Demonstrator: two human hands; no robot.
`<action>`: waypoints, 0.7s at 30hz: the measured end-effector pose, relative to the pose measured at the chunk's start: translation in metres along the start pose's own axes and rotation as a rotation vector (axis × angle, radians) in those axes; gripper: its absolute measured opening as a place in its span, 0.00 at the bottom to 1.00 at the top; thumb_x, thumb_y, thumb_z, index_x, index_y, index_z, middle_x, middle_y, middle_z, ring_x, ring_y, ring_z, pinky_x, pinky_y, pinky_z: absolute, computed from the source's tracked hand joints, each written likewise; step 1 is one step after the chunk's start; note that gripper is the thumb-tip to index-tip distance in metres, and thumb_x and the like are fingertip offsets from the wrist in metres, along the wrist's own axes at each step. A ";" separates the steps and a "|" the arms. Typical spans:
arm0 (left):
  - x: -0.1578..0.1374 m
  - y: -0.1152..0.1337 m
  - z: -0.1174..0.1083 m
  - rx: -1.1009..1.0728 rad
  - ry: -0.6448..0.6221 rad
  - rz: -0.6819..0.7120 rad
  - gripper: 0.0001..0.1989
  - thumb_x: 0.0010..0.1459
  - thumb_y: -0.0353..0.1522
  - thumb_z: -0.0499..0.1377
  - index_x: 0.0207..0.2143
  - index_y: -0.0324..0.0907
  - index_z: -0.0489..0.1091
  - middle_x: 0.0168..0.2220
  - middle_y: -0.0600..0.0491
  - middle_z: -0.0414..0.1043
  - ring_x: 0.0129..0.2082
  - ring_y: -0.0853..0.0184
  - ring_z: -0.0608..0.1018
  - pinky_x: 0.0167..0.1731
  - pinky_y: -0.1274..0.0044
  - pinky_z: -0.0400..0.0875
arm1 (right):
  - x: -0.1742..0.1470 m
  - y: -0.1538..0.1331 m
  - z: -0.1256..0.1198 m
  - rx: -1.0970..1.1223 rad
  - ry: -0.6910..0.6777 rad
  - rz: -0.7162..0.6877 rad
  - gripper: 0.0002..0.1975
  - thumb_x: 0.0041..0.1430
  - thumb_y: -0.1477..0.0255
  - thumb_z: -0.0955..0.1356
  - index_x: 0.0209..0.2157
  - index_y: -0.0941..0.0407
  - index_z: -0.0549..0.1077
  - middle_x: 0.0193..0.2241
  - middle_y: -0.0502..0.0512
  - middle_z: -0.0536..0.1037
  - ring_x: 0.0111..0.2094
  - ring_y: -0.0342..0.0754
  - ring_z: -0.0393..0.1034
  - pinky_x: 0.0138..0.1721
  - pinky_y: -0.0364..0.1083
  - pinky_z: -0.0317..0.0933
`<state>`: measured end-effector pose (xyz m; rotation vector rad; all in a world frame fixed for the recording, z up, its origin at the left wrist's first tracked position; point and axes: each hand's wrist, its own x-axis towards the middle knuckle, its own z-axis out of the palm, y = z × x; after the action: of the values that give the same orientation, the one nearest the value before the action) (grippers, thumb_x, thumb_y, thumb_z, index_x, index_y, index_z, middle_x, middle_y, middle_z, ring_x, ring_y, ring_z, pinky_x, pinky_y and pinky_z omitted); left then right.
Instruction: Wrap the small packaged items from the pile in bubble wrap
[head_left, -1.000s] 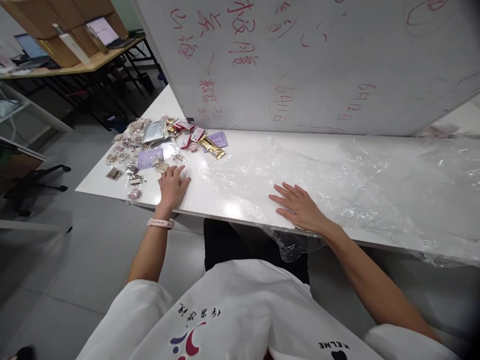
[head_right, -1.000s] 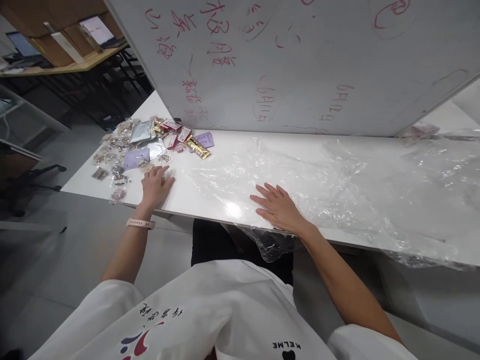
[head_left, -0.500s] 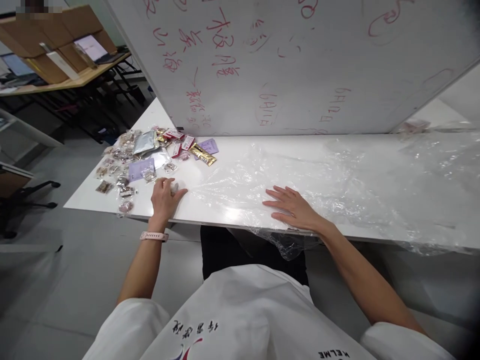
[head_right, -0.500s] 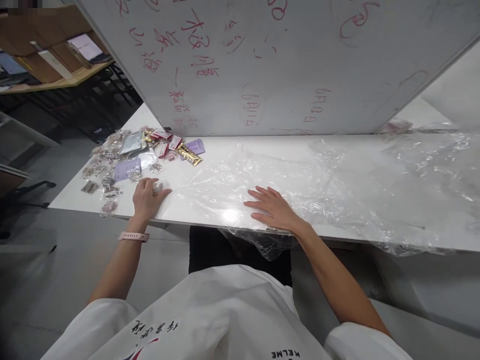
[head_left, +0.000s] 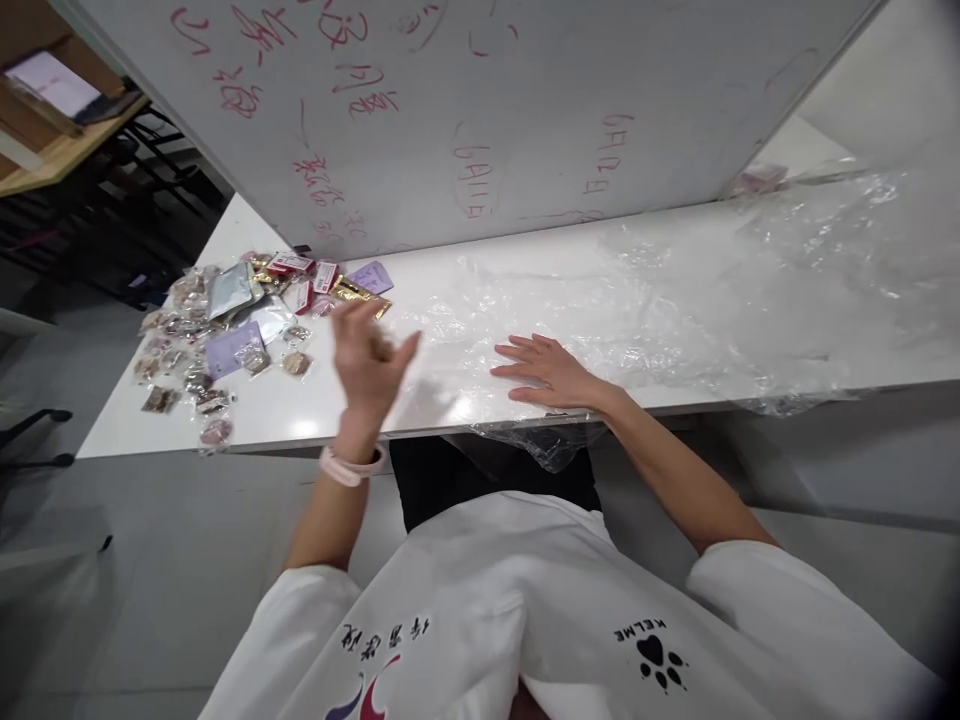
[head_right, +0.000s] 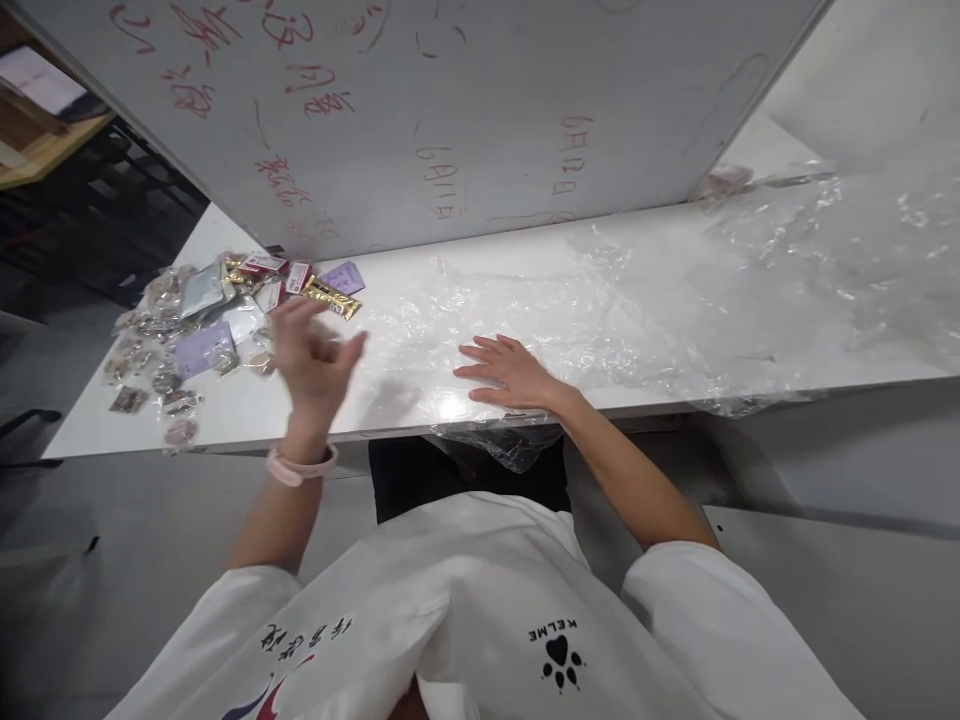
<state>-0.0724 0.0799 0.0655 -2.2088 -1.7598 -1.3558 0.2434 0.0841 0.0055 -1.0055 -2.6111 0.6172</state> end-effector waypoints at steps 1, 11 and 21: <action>-0.003 0.022 0.021 -0.043 -0.078 0.078 0.24 0.59 0.42 0.65 0.55 0.46 0.65 0.57 0.45 0.62 0.32 0.71 0.73 0.32 0.75 0.73 | -0.001 -0.003 -0.005 0.030 0.003 0.013 0.25 0.67 0.52 0.64 0.62 0.42 0.68 0.69 0.48 0.58 0.71 0.57 0.47 0.69 0.64 0.41; -0.037 0.079 0.089 0.025 -0.578 0.317 0.34 0.65 0.48 0.55 0.67 0.45 0.53 0.68 0.38 0.54 0.67 0.47 0.59 0.61 0.54 0.58 | -0.155 -0.060 -0.024 0.349 0.521 0.889 0.23 0.65 0.50 0.63 0.33 0.52 0.80 0.35 0.56 0.82 0.39 0.55 0.77 0.41 0.51 0.70; -0.085 0.033 0.000 -0.057 -0.740 0.168 0.51 0.58 0.54 0.60 0.73 0.53 0.34 0.73 0.41 0.41 0.73 0.48 0.49 0.67 0.54 0.52 | -0.126 -0.050 0.062 1.122 0.079 0.507 0.19 0.61 0.53 0.70 0.37 0.56 0.80 0.43 0.61 0.80 0.44 0.50 0.75 0.46 0.50 0.70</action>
<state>-0.0454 0.0009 0.0292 -3.0596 -1.6180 -0.5806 0.2808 -0.0537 -0.0372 -1.1637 -1.4394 1.7953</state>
